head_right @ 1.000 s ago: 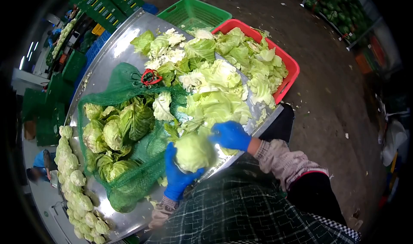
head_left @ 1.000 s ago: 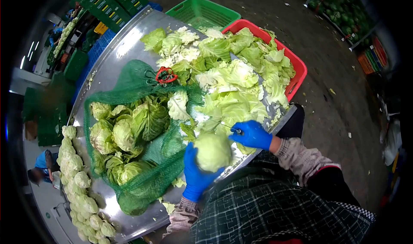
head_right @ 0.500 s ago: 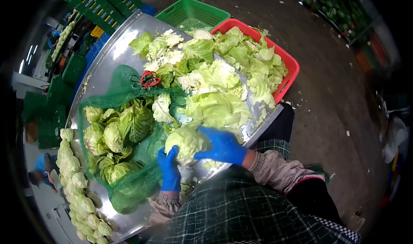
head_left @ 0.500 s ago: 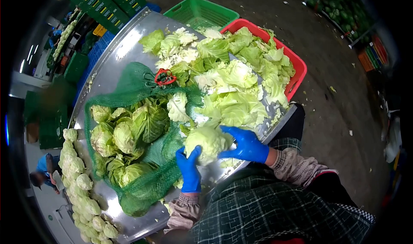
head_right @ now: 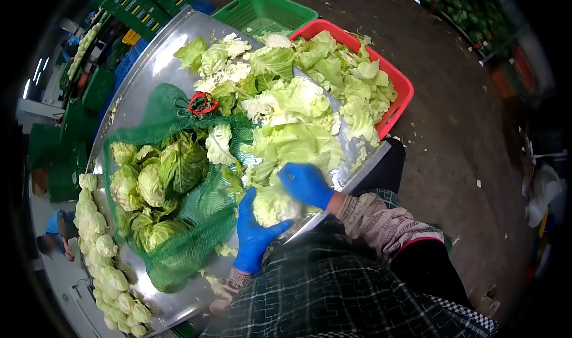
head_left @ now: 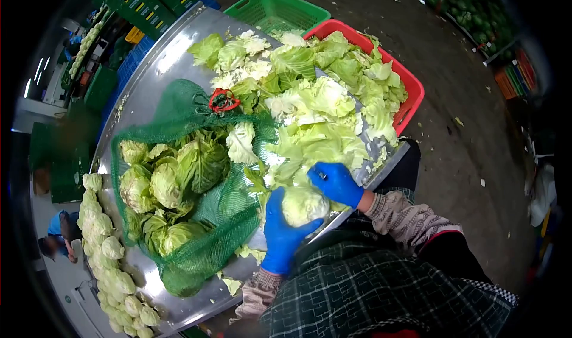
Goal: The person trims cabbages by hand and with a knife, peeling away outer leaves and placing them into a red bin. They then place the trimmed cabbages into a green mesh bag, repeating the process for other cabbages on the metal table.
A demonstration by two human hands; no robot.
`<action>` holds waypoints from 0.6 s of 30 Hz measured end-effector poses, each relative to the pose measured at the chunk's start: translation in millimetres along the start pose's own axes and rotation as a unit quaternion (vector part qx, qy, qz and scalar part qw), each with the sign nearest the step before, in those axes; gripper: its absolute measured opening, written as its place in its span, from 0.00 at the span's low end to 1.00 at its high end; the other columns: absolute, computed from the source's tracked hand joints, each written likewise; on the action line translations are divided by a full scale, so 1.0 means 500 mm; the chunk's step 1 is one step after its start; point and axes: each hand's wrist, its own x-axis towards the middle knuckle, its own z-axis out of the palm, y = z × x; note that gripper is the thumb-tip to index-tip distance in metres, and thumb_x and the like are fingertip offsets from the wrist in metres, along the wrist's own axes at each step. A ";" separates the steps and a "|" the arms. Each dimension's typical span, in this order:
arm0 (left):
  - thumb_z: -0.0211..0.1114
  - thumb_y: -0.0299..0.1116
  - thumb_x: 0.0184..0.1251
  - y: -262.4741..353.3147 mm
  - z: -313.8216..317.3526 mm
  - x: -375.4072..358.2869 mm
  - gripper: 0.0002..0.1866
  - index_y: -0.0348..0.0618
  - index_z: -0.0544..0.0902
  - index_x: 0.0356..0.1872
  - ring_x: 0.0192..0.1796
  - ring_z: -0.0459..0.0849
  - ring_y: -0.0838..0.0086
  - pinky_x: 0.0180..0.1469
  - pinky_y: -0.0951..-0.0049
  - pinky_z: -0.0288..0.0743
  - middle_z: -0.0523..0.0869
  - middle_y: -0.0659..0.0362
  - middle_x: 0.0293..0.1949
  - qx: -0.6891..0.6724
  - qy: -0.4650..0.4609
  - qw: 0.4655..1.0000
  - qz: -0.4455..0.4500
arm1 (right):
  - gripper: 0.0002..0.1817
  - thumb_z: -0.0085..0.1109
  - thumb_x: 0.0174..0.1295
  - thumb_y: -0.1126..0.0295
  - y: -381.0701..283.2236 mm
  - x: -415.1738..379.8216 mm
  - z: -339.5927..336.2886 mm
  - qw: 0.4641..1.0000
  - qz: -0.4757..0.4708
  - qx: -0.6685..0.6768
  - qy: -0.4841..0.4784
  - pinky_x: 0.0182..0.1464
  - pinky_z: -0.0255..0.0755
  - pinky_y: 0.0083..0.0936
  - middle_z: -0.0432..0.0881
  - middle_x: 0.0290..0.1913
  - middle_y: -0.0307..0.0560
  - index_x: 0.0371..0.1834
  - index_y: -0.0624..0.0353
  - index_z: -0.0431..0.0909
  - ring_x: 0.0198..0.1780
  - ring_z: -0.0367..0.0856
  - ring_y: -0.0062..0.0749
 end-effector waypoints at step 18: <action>0.87 0.42 0.31 -0.027 -0.038 0.063 0.67 0.26 0.48 0.70 0.63 0.71 0.61 0.64 0.66 0.69 0.67 0.40 0.64 -0.174 -0.051 0.981 -0.076 | 0.37 0.58 0.64 0.57 -0.090 -0.078 -0.039 0.976 -0.089 -0.153 -0.125 0.30 0.75 0.37 0.78 0.50 0.60 0.71 0.64 0.57 0.30 0.82 0.48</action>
